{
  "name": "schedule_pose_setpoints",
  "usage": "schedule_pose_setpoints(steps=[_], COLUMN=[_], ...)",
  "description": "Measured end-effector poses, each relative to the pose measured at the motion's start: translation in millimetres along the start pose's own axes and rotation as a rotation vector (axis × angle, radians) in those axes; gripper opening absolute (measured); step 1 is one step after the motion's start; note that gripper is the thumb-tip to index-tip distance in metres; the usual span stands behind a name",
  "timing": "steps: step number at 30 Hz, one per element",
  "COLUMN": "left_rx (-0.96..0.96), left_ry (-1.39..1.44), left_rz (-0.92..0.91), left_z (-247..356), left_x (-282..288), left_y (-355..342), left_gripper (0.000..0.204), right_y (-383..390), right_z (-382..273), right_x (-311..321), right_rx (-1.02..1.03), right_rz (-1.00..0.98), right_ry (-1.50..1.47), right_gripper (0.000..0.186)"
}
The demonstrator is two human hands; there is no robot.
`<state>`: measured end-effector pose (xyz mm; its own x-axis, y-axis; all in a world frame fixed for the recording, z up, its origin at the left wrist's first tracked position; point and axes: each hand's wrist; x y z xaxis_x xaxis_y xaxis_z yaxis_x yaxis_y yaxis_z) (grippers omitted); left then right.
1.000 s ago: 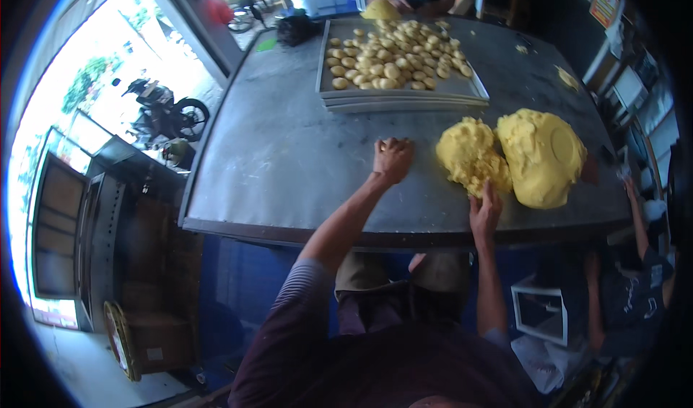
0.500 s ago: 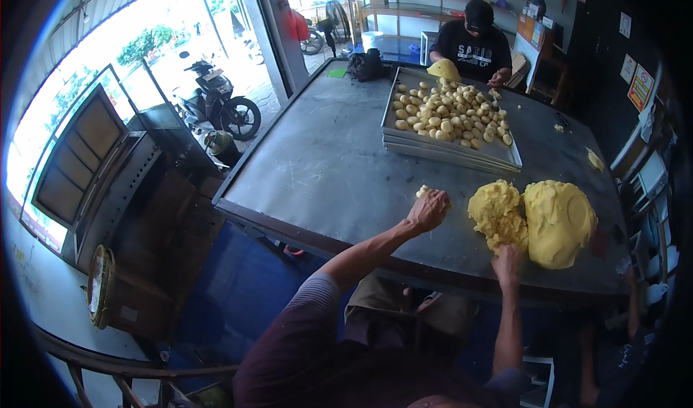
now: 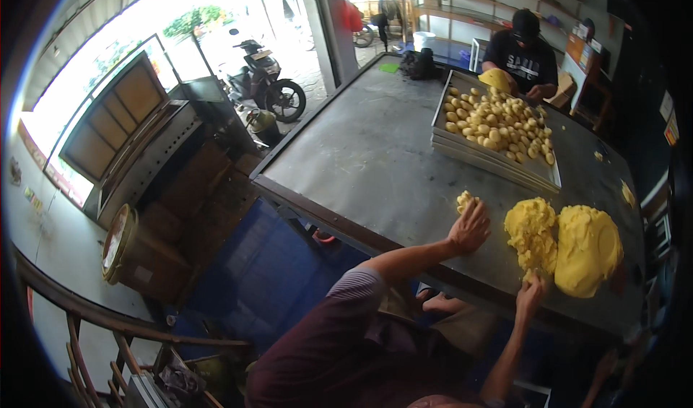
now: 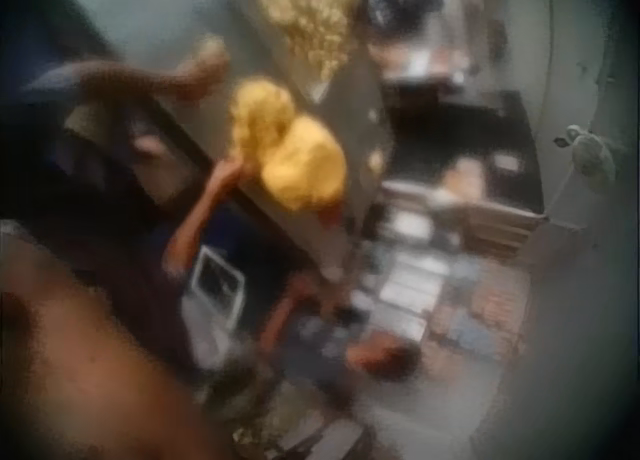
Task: The person portions and shapes pieces of yellow dough by hand at a large metal table.
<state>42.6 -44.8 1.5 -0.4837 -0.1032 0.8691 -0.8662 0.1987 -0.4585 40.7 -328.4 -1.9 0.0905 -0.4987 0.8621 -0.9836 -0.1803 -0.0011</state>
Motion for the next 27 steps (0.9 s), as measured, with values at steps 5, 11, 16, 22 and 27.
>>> schedule_pose_setpoints(steps=[5,11,16,22,27], left_rx=[0.025,-0.176,-0.169,-0.117,0.025], left_ry=[0.278,0.302,0.405,0.143,0.311], left_rz=[-0.189,-0.159,-0.006,-0.124,-0.272], left_z=[1.5,-5.2,-6.0,9.3,16.0], left_x=[-46.8,-48.0,-40.7,-35.0,-20.0], left_y=[-6.1,-11.9,-20.5,-13.0,5.9], left_gripper=[0.061,0.061,0.049,0.027,0.029], right_y=[-23.1,-7.4,-7.7,-20.9,-34.3], right_z=[11.4,13.4,8.9,31.4,43.6], right_x=[-5.8,-13.9,1.2,-7.8,2.0], right_rx=[0.039,0.128,0.070,0.149,0.227], right_rz=[0.088,0.188,0.165,0.210,0.063], right_ry=[0.096,0.146,-0.086,0.074,0.185], right_gripper=[0.043,0.043,0.037,0.032,0.028])
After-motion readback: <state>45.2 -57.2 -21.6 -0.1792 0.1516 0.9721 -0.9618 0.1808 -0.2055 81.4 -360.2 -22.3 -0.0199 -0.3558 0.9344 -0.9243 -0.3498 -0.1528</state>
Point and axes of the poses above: each hand's wrist, its own y-axis away from the middle knuckle, its own x-axis out of the back of the hand, z = x × y, and after that the axes turned 11 degrees about -z, right-handed
